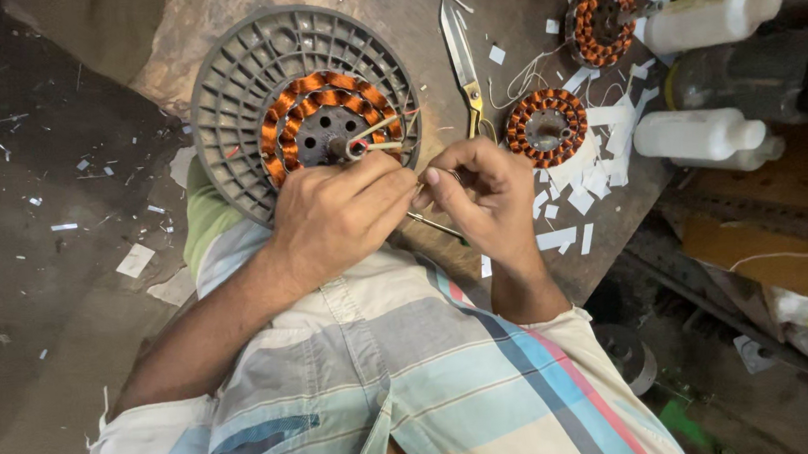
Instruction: The person winds copper wire around a motor stator, using a wooden stick to guide the wire into slots. They secure the wire with white tape and trim excess with scissors.
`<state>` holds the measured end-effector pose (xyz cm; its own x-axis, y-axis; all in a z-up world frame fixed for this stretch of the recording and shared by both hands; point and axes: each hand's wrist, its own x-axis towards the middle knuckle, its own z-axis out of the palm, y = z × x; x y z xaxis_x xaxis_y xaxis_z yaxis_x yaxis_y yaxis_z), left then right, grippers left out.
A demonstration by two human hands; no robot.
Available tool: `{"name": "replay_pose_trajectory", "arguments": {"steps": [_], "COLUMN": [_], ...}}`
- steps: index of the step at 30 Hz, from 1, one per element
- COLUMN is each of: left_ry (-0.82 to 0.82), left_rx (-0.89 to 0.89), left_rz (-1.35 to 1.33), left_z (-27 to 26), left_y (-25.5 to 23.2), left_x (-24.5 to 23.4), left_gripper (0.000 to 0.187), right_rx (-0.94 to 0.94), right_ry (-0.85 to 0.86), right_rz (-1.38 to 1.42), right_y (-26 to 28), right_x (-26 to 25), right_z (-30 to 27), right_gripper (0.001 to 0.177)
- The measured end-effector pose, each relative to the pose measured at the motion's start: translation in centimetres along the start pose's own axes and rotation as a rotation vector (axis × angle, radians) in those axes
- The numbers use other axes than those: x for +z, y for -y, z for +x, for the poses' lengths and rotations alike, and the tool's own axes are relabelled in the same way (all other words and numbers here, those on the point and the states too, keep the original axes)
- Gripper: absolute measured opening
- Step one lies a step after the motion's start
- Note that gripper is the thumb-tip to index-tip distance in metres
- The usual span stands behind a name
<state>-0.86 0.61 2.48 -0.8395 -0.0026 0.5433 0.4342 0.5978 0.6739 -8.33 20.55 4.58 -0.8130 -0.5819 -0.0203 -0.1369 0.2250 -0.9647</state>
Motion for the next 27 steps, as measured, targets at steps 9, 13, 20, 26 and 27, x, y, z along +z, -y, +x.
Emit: {"name": "replay_pose_trajectory", "arguments": {"steps": [9,13,20,26,27], "left_ry": [0.018,0.049,0.076,0.050,0.047], "left_rx": [0.032,0.085,0.118,0.086,0.091], "left_rz": [-0.017,0.029,0.029,0.045,0.036], "left_z": [-0.2,-0.4,-0.4,-0.3,-0.2], "left_y": [0.4,0.6,0.9,0.5,0.5], "left_x": [0.0,0.0,-0.3,-0.2,-0.2], "left_gripper": [0.012,0.013,0.016,0.015,0.014], "right_rx": [0.141,0.222,0.045,-0.681,-0.676], "right_ry": [-0.003,-0.008,-0.263,-0.256,-0.227], "right_rz": [0.262,0.505,0.041,-0.617,-0.608], "right_y": [-1.5,-3.5,-3.5,-2.9,-2.8], "right_x": [0.1,0.5,3.3,2.1,1.9], "right_z": [1.2,1.0,-3.1,-2.3,-1.9], "right_gripper": [0.009,0.008,0.010,0.022,0.022]}}
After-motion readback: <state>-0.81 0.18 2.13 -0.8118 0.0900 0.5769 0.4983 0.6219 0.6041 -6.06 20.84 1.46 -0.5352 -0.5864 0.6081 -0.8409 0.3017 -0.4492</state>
